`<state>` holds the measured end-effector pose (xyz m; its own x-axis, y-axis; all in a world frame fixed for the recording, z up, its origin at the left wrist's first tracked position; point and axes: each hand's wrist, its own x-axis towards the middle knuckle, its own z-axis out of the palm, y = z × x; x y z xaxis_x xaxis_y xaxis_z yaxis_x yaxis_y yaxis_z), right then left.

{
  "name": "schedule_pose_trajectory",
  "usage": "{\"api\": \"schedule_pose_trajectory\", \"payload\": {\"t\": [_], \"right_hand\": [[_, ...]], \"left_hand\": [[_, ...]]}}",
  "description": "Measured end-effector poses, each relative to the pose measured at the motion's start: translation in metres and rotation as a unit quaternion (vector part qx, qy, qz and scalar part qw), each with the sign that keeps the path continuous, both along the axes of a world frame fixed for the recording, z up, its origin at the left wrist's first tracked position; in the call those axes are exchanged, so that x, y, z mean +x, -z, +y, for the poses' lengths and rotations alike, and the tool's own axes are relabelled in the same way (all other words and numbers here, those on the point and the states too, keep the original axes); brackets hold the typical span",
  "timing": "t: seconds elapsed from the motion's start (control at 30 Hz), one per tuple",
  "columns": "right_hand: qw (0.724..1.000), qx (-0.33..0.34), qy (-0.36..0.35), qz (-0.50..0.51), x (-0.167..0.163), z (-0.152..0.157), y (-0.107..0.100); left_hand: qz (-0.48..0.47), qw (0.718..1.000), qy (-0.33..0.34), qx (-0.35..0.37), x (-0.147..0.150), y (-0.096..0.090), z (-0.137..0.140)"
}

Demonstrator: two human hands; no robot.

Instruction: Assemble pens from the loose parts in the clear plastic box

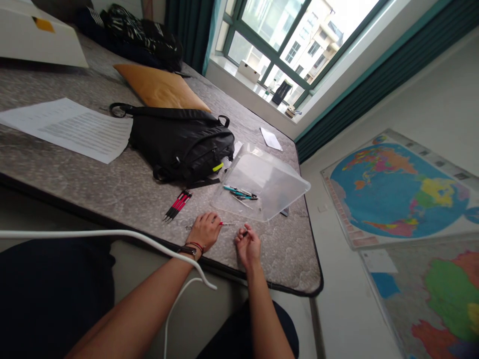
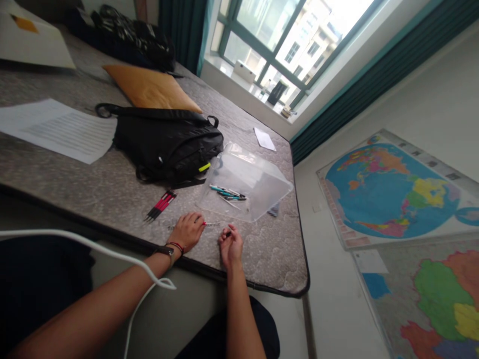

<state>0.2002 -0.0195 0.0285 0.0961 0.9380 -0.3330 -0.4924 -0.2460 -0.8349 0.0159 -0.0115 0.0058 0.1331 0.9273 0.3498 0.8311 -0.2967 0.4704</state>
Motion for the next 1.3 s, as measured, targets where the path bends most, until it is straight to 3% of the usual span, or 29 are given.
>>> {"api": "schedule_pose_trajectory", "payload": {"t": [0.33, 0.77, 1.0, 1.3], "right_hand": [[0.998, 0.019, 0.044, 0.041, -0.002, -0.008, 0.024], [0.988, 0.083, 0.107, -0.075, -0.017, -0.005, -0.011], [0.974, 0.084, 0.130, -0.165, -0.020, -0.003, -0.006], [0.969, 0.077, 0.131, -0.193, -0.025, -0.002, 0.000]], "left_hand": [[0.009, 1.000, 0.002, 0.001, -0.001, -0.002, -0.001], [0.012, 1.000, -0.002, 0.004, 0.000, -0.002, -0.001], [0.011, 1.000, -0.002, 0.009, -0.001, -0.002, 0.000], [0.015, 1.000, -0.001, 0.004, -0.001, -0.002, 0.000]]}}
